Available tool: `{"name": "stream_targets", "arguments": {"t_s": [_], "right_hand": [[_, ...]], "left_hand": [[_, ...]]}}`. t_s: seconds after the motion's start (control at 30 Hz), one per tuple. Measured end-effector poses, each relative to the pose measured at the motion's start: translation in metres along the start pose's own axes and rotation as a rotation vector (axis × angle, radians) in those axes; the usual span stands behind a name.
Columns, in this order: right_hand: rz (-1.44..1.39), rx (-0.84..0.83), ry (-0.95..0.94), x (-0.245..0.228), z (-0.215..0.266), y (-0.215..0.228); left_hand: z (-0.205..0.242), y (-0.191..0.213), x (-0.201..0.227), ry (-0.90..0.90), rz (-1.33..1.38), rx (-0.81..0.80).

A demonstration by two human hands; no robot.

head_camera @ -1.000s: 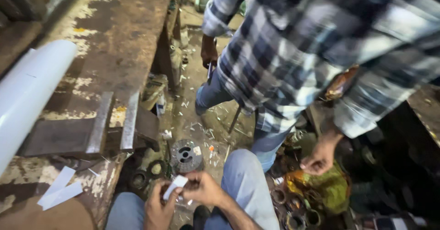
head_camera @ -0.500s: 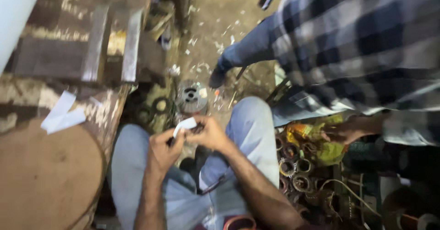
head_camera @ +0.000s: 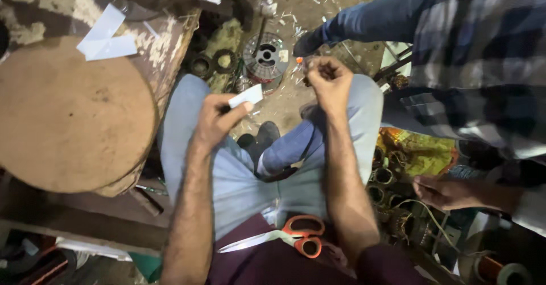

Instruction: The person cuts small rectangular pieces of white paper using scissors and inserts them into the slots of a circular metal motor component. The person repeats this process, cutting paper and placing it into the component while sitting on the floor in a workshop.

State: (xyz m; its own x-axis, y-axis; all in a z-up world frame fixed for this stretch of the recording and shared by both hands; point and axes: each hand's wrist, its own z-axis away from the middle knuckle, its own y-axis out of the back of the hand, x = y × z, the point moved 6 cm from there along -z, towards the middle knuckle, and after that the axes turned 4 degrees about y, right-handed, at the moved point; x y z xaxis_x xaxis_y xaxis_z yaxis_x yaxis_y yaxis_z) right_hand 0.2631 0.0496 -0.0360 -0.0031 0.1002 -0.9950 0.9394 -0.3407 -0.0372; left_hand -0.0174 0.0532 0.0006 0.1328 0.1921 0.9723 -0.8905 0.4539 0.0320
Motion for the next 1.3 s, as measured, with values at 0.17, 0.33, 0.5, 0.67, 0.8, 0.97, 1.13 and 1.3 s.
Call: {"name": "stream_targets", "arguments": {"t_s": [0.17,0.33,0.5,0.67,0.8,0.97,1.13,1.3], "right_hand": [[-0.089,-0.492,-0.048,-0.028,0.033,-0.054],[-0.019,-0.419,-0.099,-0.019,0.046,-0.075],[0.026,-0.411,-0.18,-0.018,0.053,-0.07],[0.004,-0.193,-0.269,-0.017,0.08,-0.056],[-0.066,-0.095,-0.199,-0.023,0.083,-0.049],[0.364,-0.128,-0.166,-0.078,0.12,-0.032],[0.781,-1.029,-0.44,-0.126,0.22,-0.023],[0.945,-1.027,-0.3,-0.141,0.261,-0.03]], "left_hand": [[-0.01,-0.02,0.008,-0.464,-0.119,-0.104],[-0.02,-0.012,-0.004,-0.267,0.029,0.172],[-0.02,-0.01,0.01,-0.291,0.269,0.346],[-0.021,-0.022,0.009,-0.284,0.252,0.193],[-0.015,-0.045,0.0,-0.197,0.197,0.078],[-0.009,-0.038,0.011,-0.242,0.177,0.144],[-0.005,-0.035,0.019,-0.234,0.388,0.081],[0.0,-0.041,0.029,-0.309,0.355,0.022]]}}
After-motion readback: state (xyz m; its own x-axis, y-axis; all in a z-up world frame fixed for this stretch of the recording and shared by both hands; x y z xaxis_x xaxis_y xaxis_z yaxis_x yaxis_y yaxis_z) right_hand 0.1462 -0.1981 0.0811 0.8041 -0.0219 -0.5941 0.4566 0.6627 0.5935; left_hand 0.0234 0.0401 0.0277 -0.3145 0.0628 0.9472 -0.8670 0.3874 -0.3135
